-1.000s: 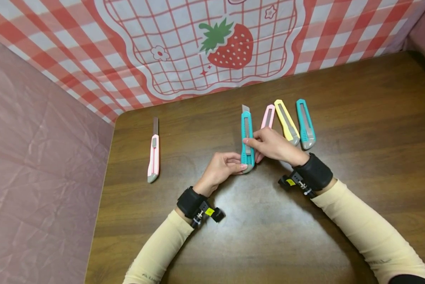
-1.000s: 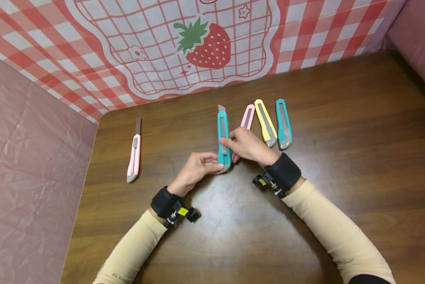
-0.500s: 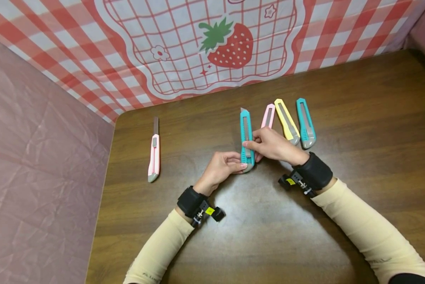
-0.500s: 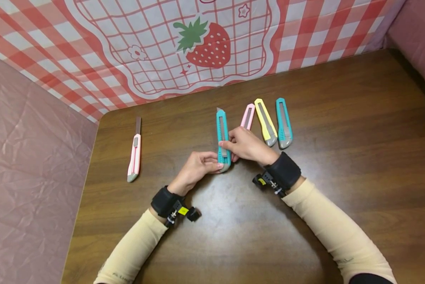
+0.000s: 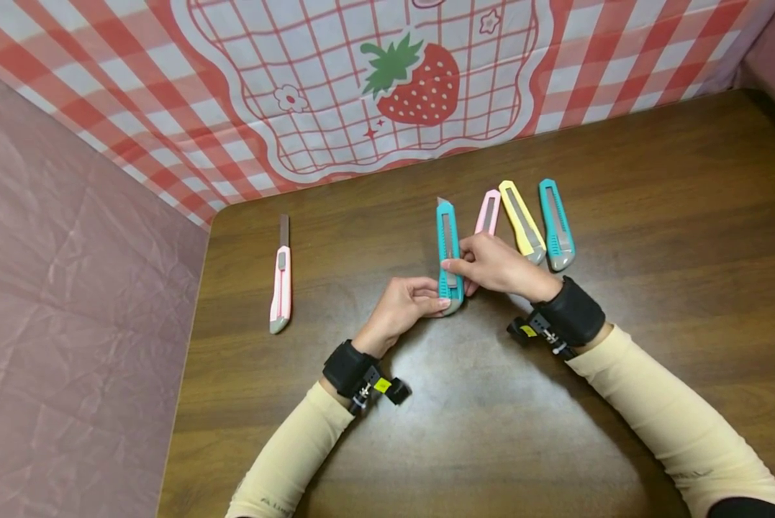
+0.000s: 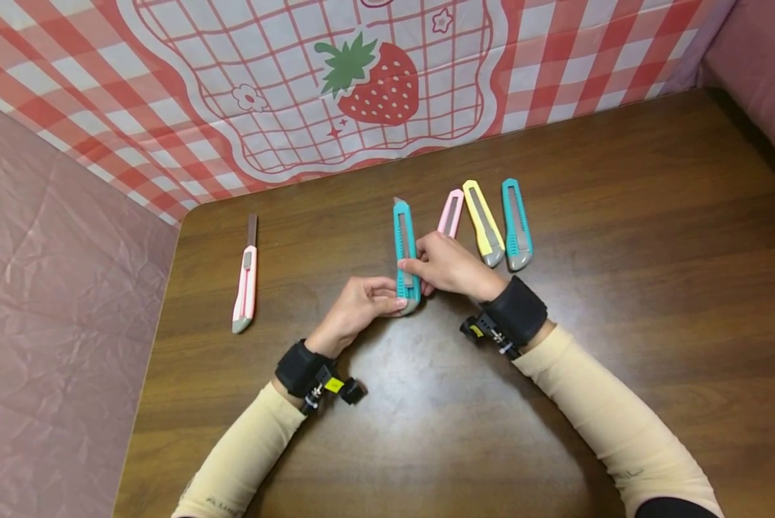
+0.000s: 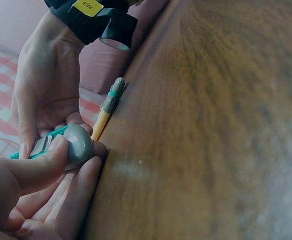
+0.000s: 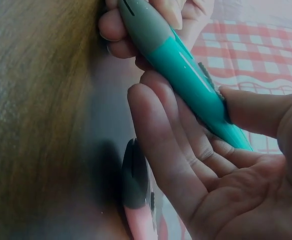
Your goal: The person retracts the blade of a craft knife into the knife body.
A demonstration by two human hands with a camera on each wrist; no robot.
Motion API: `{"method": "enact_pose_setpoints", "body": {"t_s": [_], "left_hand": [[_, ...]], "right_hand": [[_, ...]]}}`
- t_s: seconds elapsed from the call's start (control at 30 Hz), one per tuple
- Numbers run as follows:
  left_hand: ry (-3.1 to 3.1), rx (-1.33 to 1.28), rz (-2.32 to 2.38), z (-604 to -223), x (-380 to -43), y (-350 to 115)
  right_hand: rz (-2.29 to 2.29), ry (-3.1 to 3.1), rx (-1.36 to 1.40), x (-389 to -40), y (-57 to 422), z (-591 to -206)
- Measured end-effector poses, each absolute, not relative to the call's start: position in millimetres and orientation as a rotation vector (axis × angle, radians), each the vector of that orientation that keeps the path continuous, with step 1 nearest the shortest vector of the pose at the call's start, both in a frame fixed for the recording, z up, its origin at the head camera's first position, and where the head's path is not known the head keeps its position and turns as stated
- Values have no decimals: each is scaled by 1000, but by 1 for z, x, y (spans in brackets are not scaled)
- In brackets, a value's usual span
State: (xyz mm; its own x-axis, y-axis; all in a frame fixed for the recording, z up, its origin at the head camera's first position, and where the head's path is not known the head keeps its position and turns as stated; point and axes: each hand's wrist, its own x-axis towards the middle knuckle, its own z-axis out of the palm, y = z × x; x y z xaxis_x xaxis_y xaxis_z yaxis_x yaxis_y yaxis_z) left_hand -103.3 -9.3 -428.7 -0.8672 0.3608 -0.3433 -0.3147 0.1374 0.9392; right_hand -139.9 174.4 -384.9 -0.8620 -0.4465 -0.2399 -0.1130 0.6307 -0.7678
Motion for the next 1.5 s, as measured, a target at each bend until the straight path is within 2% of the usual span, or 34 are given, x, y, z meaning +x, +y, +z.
{"method": "enact_pose_setpoints", "body": {"t_s": [0.6,0.97,1.5], "left_hand": [[1889,26,1819,-430,-103,-9],[1901,38,1788,-430,-104,-9],[1892,19,1796,-430,-103,-10]], "right_hand": [[-1182,2356,-464,-142,179,-391],[-987,2456,-479,-140,180,-385],[-945,2475,-492,-139,175,-386]]}}
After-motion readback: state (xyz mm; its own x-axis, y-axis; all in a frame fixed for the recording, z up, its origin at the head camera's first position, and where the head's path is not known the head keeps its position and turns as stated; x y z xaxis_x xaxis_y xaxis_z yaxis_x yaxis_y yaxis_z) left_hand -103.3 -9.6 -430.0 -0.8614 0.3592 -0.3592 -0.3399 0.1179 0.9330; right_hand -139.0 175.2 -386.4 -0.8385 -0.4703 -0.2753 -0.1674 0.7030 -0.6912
